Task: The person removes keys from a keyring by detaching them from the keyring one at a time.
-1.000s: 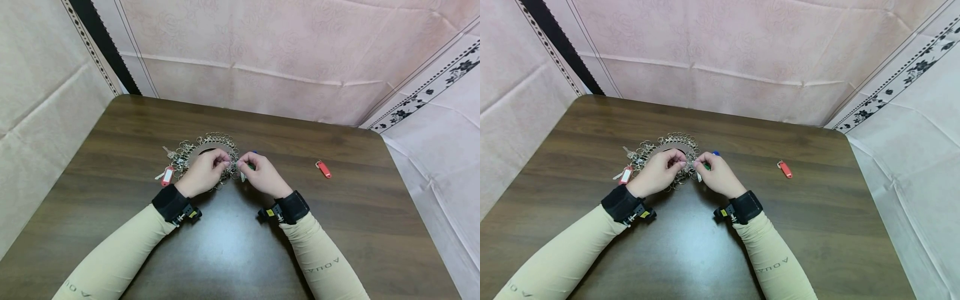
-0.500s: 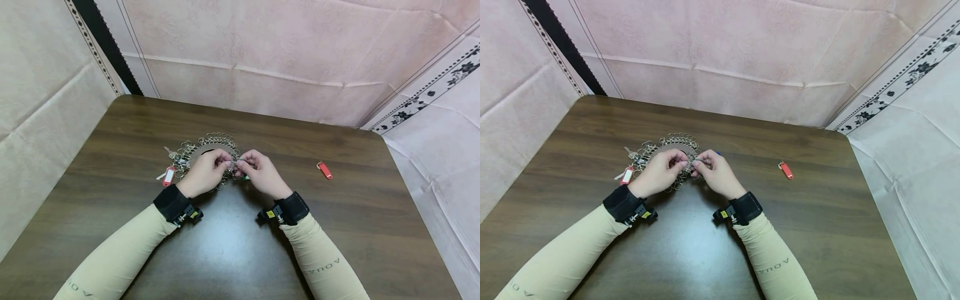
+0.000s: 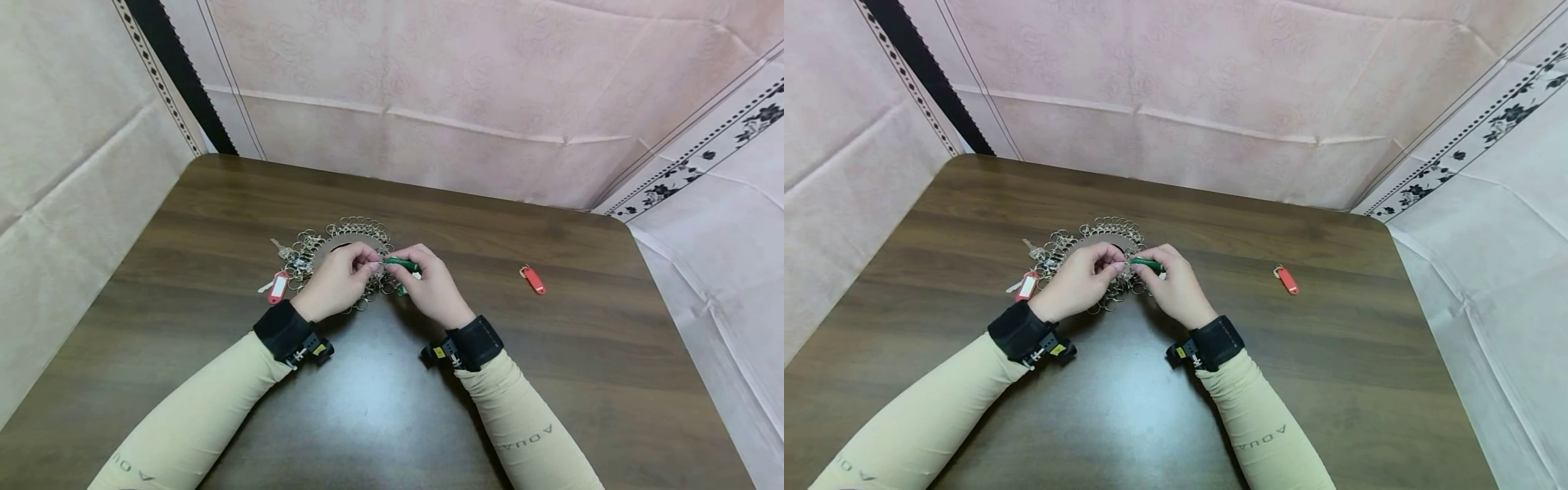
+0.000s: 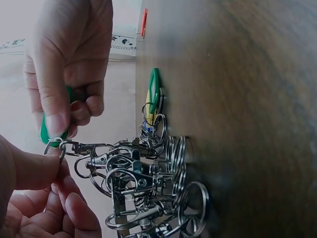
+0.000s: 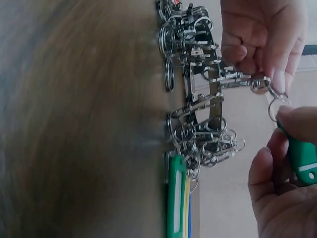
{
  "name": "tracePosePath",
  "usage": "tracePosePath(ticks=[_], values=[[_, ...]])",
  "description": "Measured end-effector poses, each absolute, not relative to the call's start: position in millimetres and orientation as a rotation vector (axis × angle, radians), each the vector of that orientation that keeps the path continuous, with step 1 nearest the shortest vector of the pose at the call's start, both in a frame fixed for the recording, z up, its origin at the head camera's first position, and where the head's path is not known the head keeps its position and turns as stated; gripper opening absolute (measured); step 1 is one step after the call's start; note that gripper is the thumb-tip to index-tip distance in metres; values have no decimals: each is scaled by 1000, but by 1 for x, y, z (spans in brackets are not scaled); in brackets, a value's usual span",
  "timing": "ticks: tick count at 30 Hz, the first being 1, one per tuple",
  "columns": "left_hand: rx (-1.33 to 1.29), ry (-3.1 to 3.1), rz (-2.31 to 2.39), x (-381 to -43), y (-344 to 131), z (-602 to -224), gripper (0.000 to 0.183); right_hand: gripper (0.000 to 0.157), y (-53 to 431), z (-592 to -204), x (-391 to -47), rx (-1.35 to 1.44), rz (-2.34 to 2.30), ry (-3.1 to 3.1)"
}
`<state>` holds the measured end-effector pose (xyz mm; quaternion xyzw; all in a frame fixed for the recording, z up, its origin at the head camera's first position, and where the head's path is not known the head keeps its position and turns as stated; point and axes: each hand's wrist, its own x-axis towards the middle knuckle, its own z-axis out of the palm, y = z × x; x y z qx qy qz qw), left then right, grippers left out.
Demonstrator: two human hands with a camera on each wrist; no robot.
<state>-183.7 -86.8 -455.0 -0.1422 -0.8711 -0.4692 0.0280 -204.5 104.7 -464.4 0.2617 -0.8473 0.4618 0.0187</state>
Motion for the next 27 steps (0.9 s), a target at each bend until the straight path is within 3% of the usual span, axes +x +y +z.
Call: tracePosePath(ticks=[9,15,21,27], values=[[-431,-2671,-1442,-183,-88,-456,8,22,109,-466,-209,684,1780,-2690],[-452,-2654,-1452,-183,-88,-455,7,24,105,-446,-199,576,2086,-2625],[-459,-2667,-1462,-183,-87,-455,8,22,104,-438,-195,592,1989,-2656],[-474,-2681,-1464,-184,-87,-455,8,27,108,-453,-203,538,1996,-2655]])
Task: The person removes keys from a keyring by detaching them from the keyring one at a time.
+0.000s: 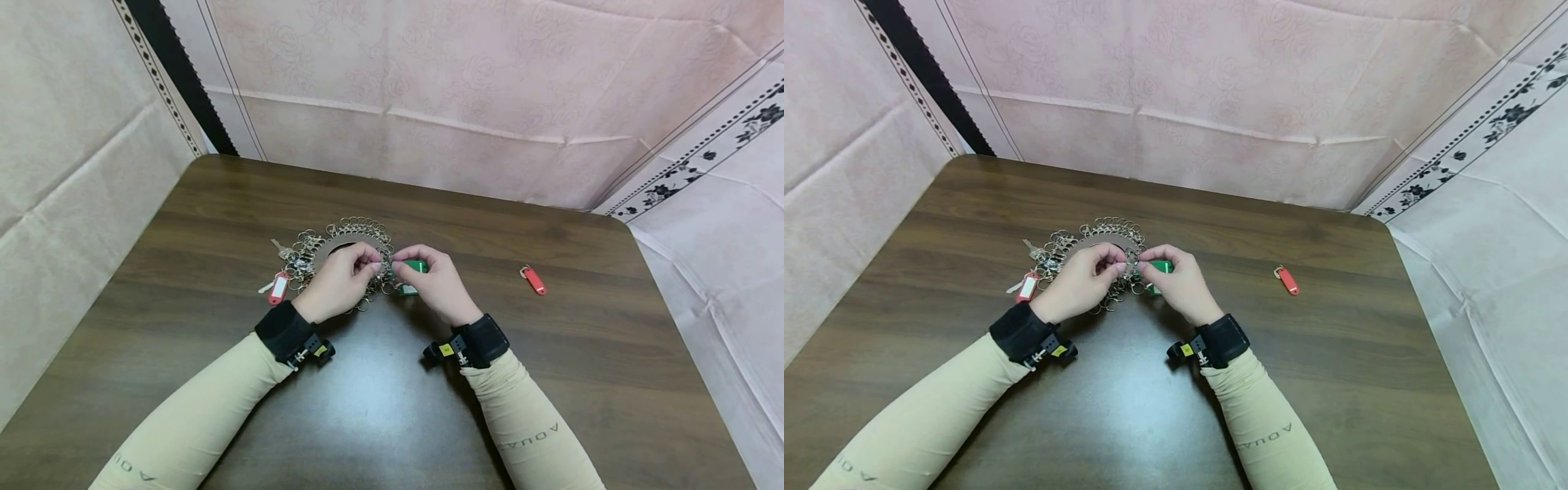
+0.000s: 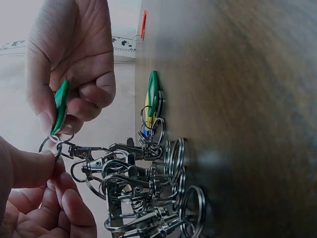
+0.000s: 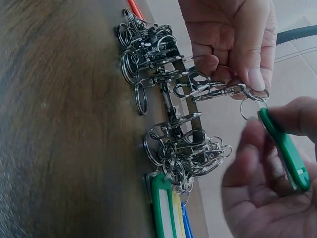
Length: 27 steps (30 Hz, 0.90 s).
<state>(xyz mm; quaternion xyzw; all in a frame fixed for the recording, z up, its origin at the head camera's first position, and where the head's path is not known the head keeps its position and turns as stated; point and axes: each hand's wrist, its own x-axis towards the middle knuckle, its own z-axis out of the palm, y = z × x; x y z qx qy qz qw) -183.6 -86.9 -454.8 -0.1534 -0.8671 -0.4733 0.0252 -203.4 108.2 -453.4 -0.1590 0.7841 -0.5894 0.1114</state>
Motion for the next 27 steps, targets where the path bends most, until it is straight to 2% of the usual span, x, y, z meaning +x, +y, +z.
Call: tracePosePath(ticks=[9,16,27], values=[[-471,-2639,-1487,-182,-87,-454,9,25,111,-462,-207,-570,-1426,2402],[-456,-2621,-1478,-182,-87,-453,10,26,113,-459,-207,-712,-1356,2377],[-441,-2612,-1500,-183,-87,-454,9,11,103,-431,-189,-785,-1439,2413]])
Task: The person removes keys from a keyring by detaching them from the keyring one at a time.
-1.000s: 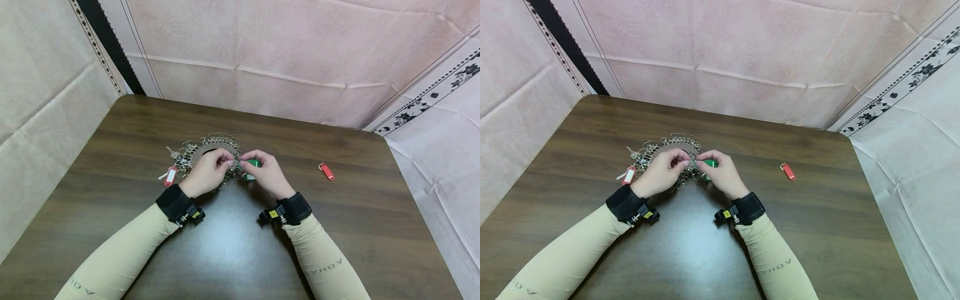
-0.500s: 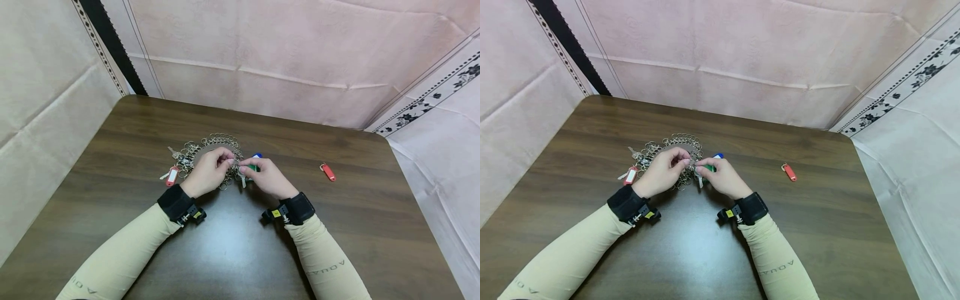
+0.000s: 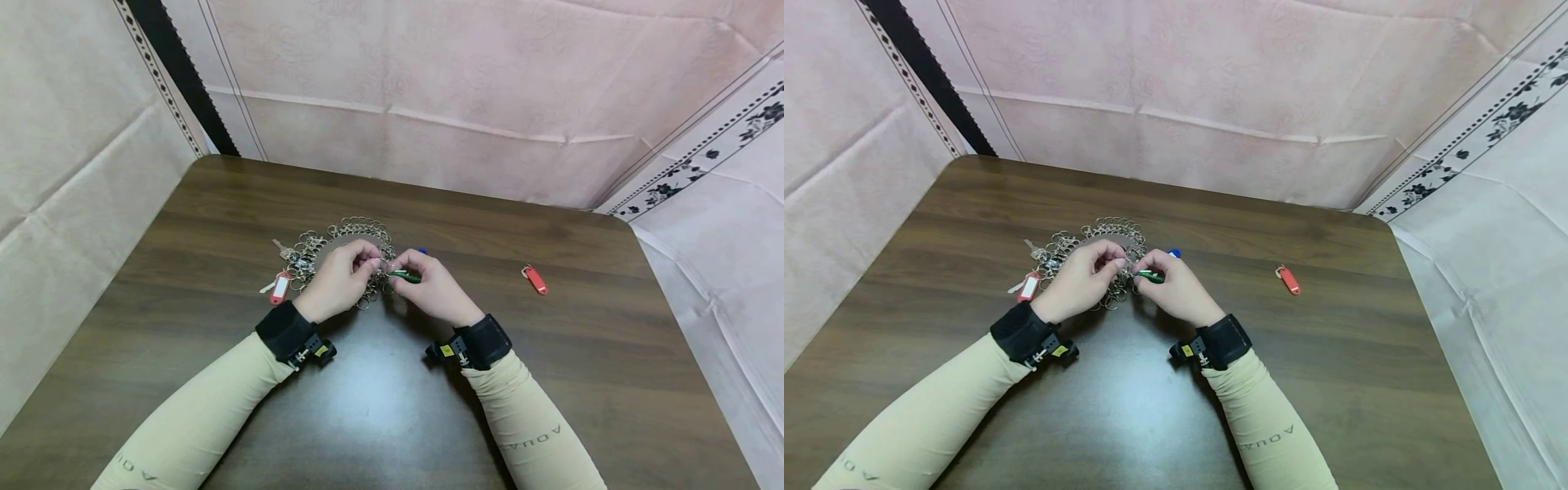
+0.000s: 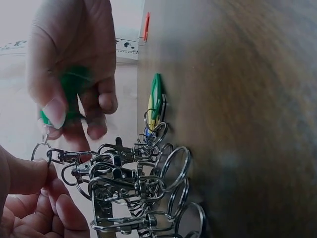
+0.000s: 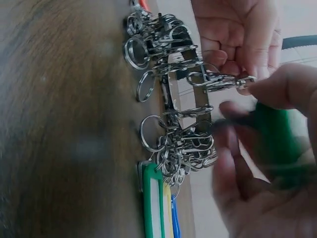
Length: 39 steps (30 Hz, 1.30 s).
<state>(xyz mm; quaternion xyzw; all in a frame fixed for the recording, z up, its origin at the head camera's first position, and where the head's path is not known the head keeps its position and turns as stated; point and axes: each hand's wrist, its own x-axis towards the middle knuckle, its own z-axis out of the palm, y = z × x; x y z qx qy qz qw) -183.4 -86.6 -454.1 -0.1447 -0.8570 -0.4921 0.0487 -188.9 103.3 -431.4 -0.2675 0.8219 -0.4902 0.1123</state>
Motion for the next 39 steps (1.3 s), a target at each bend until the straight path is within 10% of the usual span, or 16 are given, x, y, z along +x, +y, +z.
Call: tracePosePath(ticks=[39], values=[[-505,-2629,-1518,-184,-88,-454,9,11,102,-433,-190,-788,-1648,2451]])
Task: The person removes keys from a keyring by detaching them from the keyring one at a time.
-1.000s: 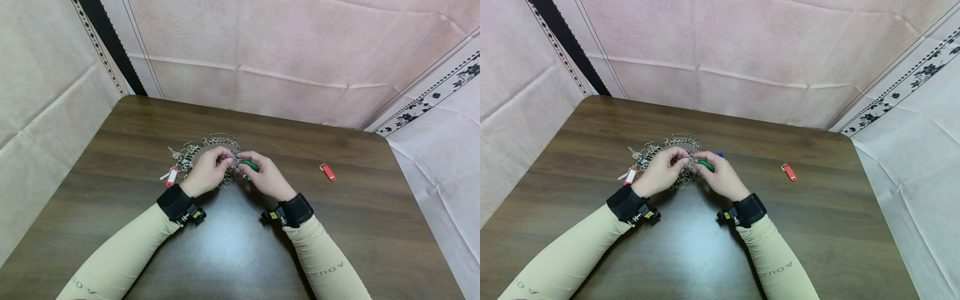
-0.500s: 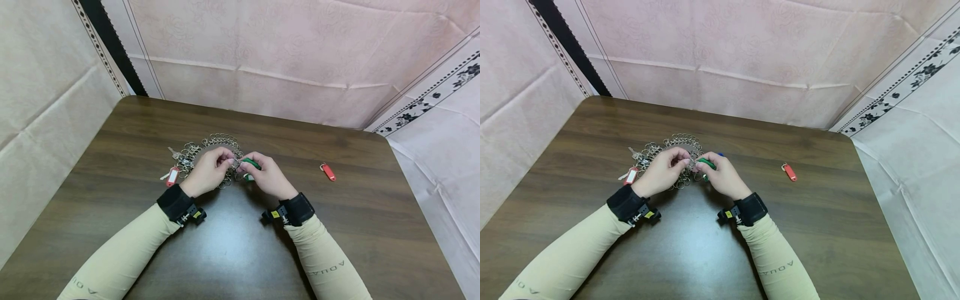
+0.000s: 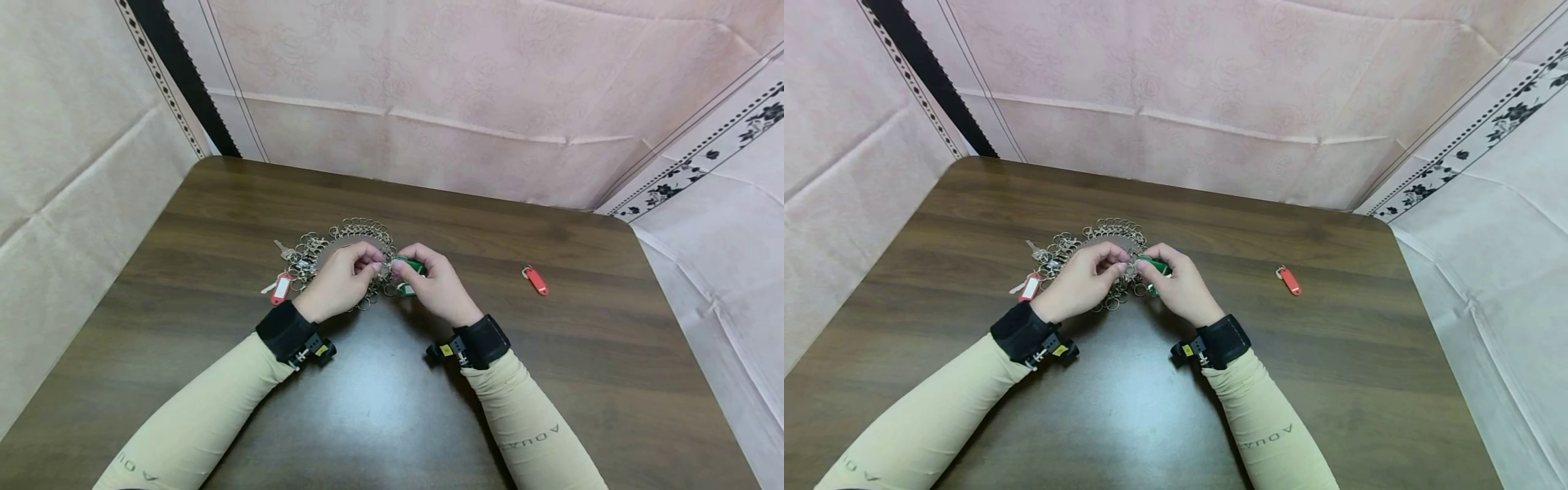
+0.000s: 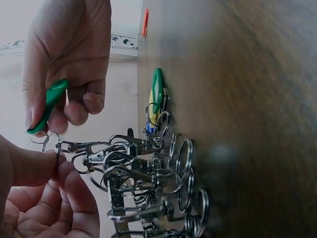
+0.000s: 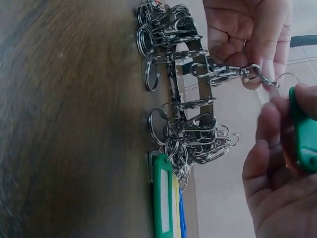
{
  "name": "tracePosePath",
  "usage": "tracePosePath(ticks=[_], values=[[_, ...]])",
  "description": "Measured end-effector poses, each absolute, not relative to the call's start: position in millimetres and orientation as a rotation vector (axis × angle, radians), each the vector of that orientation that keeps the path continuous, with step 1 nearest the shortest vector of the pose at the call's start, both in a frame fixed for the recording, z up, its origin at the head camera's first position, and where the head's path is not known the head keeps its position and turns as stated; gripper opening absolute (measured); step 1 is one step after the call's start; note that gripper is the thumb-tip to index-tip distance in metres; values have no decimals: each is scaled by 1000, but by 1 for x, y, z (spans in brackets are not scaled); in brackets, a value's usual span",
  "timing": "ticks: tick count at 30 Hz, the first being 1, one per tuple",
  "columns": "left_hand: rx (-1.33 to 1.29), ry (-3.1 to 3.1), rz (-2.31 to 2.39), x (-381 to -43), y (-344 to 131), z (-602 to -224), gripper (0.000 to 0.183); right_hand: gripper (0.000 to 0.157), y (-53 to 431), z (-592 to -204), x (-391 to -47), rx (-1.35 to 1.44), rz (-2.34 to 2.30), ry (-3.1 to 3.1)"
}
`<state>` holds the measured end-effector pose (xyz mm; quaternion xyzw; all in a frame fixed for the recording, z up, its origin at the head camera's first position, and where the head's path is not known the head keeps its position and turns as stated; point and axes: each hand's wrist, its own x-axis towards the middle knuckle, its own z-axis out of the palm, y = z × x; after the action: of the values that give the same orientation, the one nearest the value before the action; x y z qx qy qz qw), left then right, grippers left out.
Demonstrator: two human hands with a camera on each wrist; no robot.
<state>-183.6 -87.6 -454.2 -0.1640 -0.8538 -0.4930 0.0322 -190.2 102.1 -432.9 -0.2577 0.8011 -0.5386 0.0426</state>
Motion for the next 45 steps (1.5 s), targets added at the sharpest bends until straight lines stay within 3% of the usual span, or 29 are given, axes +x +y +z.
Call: tracePosePath(ticks=[12,26,33,40,45], values=[[-581,-2662,-1546,-183,-86,-454,10,18,110,-463,-204,-716,-1738,2362],[-511,-2634,-1599,-180,-86,-455,6,16,101,-433,-187,-695,-1647,2449],[-463,-2595,-1605,-180,-87,-456,4,20,104,-456,-199,-652,-1660,2400],[-449,-2592,-1608,-180,-86,-453,3,19,101,-446,-195,-630,-1684,2410],[-456,-2586,-1599,-179,-85,-453,4,18,104,-460,-202,-626,-1698,2422]])
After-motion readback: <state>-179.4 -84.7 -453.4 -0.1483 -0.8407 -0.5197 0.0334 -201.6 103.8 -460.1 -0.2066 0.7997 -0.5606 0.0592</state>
